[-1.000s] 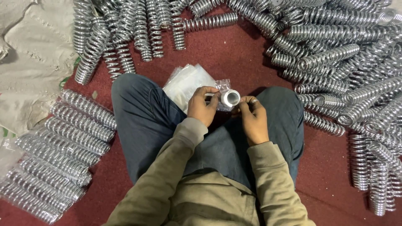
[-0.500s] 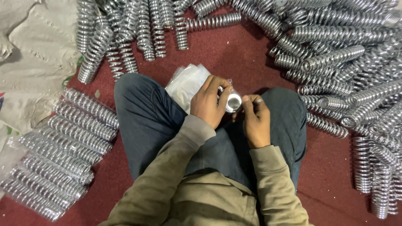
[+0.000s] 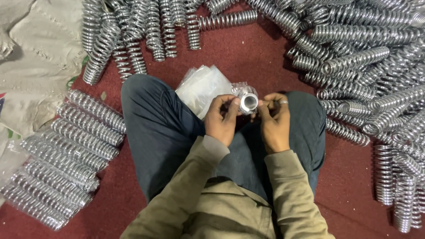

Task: The person places metal springs into plastic bags while sitting on the floor, moving filled and empty bags around the workspace.

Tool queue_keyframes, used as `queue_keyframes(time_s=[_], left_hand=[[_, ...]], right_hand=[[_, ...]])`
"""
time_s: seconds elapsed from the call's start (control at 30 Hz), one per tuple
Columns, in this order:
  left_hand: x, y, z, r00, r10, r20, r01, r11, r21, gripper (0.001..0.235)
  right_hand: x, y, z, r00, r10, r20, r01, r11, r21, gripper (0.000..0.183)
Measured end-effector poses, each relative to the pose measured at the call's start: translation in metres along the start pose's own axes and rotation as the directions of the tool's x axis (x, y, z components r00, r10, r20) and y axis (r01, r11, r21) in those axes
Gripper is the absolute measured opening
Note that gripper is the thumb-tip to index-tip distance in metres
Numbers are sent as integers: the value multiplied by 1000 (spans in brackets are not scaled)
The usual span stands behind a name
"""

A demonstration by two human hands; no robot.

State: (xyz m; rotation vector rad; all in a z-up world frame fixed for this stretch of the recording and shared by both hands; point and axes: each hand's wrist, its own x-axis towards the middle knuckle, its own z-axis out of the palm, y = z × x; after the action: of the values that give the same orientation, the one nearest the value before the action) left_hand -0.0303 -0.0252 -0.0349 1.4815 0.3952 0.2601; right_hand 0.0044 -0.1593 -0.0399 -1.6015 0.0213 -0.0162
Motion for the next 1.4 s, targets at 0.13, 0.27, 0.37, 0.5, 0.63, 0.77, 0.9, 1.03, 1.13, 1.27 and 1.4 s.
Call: queue_keyframes(time_s=[0.13, 0.27, 0.37, 0.5, 0.63, 0.77, 0.9, 1.03, 1.13, 1.27, 1.4], left_hand=[[8, 1, 0, 999, 0, 38, -1, 1000, 8, 19], [14, 16, -3, 993, 90, 81, -98, 990, 99, 21], [9, 61, -9, 940, 326, 100, -336, 936, 101, 17], [-13, 72, -20, 793, 577, 195, -571, 816, -93, 9], [13, 3, -10, 744, 571, 348, -608, 794, -5, 79], [30, -45, 26, 809, 472, 351, -501, 866, -9, 44], [24, -18, 46, 857, 454, 244, -453, 889, -62, 13], [8, 8, 50, 847, 445, 291, -482, 874, 66, 18], [7, 4, 52, 795, 549, 257, -576, 816, 38, 12], [-23, -14, 47, 710, 602, 365, -654, 756, 26, 37], [-49, 0, 22, 887, 397, 237, -390, 918, -74, 79]], right_hand=[[4, -5, -5, 998, -60, -10, 60, 998, 27, 20], [-2, -39, 1, 986, -163, -23, 162, 986, -41, 19], [3, -73, -17, 967, -256, -5, 255, 965, -59, 22], [1, -108, -29, 905, -397, 154, 413, 906, -91, 13], [-4, -113, -11, 904, -338, 260, 399, 887, -233, 18], [-9, -113, -15, 799, -423, 428, 601, 600, -528, 17], [-12, -124, -16, 711, -371, 597, 688, 191, -700, 43], [-6, -105, -20, 697, -302, 650, 698, 78, -712, 51], [-2, -103, -34, 764, -303, 570, 641, 455, -618, 15], [10, -80, -44, 941, 93, 325, 246, 472, -847, 39], [21, -63, -50, 882, 357, 309, -9, 666, -746, 55]])
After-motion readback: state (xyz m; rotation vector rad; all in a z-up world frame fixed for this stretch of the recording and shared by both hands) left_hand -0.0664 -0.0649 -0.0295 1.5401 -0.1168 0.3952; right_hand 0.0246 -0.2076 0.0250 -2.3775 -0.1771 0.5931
